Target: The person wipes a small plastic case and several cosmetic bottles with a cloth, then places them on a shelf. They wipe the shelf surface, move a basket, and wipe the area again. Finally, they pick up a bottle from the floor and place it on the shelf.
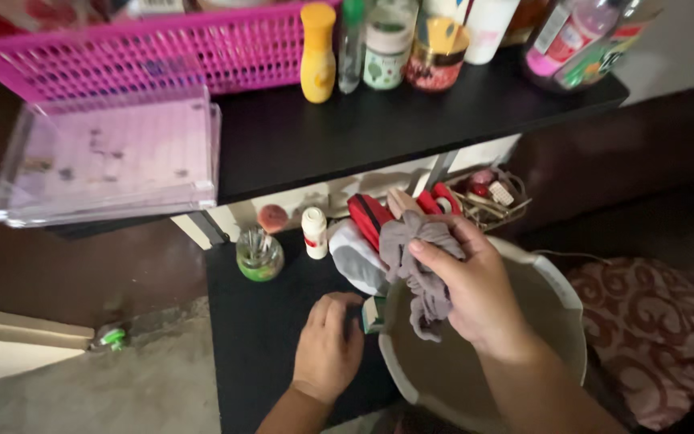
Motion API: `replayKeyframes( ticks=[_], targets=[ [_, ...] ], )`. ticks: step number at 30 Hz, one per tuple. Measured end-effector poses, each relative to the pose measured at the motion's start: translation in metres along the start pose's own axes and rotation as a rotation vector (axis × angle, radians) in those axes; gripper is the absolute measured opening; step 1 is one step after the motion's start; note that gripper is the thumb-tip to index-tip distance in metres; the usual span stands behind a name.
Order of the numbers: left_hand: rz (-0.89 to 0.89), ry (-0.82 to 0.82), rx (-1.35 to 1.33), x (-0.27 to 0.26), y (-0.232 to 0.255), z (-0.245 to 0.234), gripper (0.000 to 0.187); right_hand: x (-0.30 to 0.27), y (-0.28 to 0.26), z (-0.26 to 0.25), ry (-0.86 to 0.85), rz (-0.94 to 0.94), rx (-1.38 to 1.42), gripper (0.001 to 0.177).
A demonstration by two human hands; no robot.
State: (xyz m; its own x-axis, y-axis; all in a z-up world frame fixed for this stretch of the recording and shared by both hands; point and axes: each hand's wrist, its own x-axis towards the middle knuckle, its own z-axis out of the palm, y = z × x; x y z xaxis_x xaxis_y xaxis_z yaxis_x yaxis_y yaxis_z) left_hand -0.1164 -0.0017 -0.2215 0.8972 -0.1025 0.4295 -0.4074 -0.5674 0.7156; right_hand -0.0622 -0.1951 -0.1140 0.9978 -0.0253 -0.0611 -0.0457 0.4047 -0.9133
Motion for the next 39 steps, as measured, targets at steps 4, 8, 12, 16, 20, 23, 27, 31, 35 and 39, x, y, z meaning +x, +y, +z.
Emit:
replayKeyframes(
  ticks=[4, 8, 12, 16, 20, 23, 27, 31, 35, 39],
  targets=[
    [-0.298, -0.172, -0.008, -0.016, -0.051, 0.043, 0.071, 0.000, 0.025, 0.000, -0.031, 0.033, -0.002, 0.033],
    [-0.416, -0.390, -0.024, -0.005, -0.077, 0.064, 0.090, 0.003, 0.049, -0.003, -0.008, 0.060, -0.048, 0.035],
    [-0.425, -0.415, -0.009, -0.001, -0.080, 0.079, 0.080, 0.006, 0.061, -0.009, 0.055, 0.133, -0.052, 0.035],
    [-0.472, -0.280, -0.068, -0.006, -0.087, 0.085, 0.060, 0.008, 0.067, -0.017, 0.077, 0.155, -0.056, 0.035],
    [-0.340, 0.073, -0.120, -0.019, -0.096, 0.070, 0.053, 0.004, 0.075, -0.024, -0.005, 0.032, -0.002, 0.029],
    [-0.285, 0.190, -0.141, -0.016, -0.095, 0.044, 0.048, -0.006, 0.075, -0.016, 0.035, -0.069, -0.187, 0.029],
    [-0.226, 0.275, -0.252, -0.003, -0.071, 0.019, 0.037, -0.027, 0.072, 0.026, -0.012, -0.082, -0.302, 0.037],
    [-0.321, 0.244, -0.905, 0.005, -0.033, 0.015, 0.044, -0.041, 0.048, 0.067, -0.292, -1.008, -1.049, 0.029],
    [-0.512, 0.305, -0.992, 0.017, -0.011, 0.001, 0.044, -0.026, 0.049, 0.080, -0.302, -0.596, -0.598, 0.036],
    [-0.581, 0.426, -1.214, 0.029, 0.007, -0.017, 0.054, -0.014, 0.065, 0.070, -0.156, -0.125, -0.156, 0.042]
  ],
)
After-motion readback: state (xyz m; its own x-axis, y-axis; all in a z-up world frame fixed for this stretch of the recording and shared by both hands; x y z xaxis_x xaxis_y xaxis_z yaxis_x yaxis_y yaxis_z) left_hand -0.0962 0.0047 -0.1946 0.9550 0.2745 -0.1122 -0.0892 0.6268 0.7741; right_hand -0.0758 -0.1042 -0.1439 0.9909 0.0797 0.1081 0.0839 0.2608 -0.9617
